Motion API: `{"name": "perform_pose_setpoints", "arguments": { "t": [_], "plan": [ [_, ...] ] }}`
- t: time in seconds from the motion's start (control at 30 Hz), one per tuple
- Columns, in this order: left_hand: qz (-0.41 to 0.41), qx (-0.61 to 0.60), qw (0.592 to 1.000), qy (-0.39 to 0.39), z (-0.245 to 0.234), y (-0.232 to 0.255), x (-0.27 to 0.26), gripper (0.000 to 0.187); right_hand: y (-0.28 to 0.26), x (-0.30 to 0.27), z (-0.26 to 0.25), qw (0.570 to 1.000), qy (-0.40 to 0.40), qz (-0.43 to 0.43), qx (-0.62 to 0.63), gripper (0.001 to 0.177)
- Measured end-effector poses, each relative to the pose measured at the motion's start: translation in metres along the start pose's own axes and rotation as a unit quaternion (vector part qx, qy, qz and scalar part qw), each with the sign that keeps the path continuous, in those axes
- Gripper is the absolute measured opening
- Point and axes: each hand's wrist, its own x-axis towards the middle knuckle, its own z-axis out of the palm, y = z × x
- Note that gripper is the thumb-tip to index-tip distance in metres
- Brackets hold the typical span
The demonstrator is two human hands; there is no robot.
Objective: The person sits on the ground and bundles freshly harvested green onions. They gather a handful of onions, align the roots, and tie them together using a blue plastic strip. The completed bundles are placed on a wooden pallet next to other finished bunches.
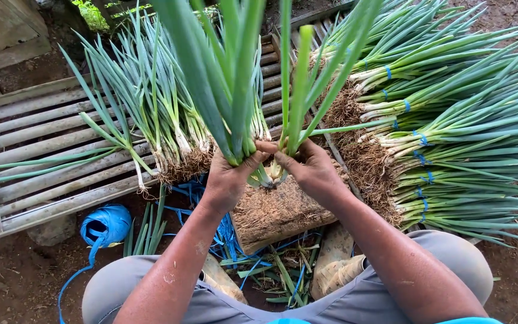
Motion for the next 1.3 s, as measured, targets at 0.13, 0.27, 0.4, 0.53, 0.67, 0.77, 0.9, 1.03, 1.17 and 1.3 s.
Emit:
{"name": "perform_pose_setpoints", "arguments": {
  "t": [0.13, 0.27, 0.4, 0.53, 0.67, 0.77, 0.9, 1.03, 1.17, 1.3],
  "plan": [
    [-0.024, -0.053, 0.988, 0.141, -0.007, -0.014, 0.0, 0.029, 0.031, 0.006, -0.01, 0.998, 0.065, -0.008, 0.023, 0.025],
    [-0.021, -0.162, 0.965, 0.204, -0.011, -0.021, -0.001, 0.032, 0.014, 0.009, -0.007, 0.995, 0.07, 0.016, 0.066, 0.026],
    [-0.034, -0.223, 0.95, 0.216, -0.013, -0.022, -0.001, 0.02, -0.001, 0.006, -0.002, 0.994, 0.071, 0.026, 0.083, 0.037],
    [-0.036, -0.183, 0.952, 0.245, -0.016, -0.021, 0.001, 0.018, 0.009, 0.013, -0.007, 0.981, 0.079, 0.041, 0.17, 0.025],
    [-0.04, -0.168, 0.947, 0.27, -0.012, -0.004, 0.002, 0.022, 0.016, 0.016, -0.02, 0.973, 0.076, 0.028, 0.217, 0.021],
    [-0.04, -0.17, 0.941, 0.29, -0.011, -0.01, 0.002, 0.024, 0.003, 0.011, -0.02, 0.976, 0.081, 0.002, 0.203, 0.028],
    [-0.04, -0.165, 0.941, 0.293, -0.007, -0.006, 0.003, 0.023, -0.005, 0.008, -0.019, 0.986, 0.103, -0.03, 0.129, 0.032],
    [-0.042, -0.166, 0.941, 0.292, -0.017, -0.012, 0.001, 0.024, 0.006, 0.013, -0.026, 0.986, 0.116, -0.036, 0.11, 0.03],
    [-0.052, -0.184, 0.923, 0.333, -0.028, -0.009, 0.002, 0.027, 0.008, 0.019, -0.036, 0.98, 0.135, -0.014, 0.145, 0.025],
    [-0.042, -0.215, 0.904, 0.367, -0.038, 0.002, 0.004, 0.027, 0.023, 0.022, -0.05, 0.97, 0.146, 0.002, 0.195, 0.022]
  ]
}}
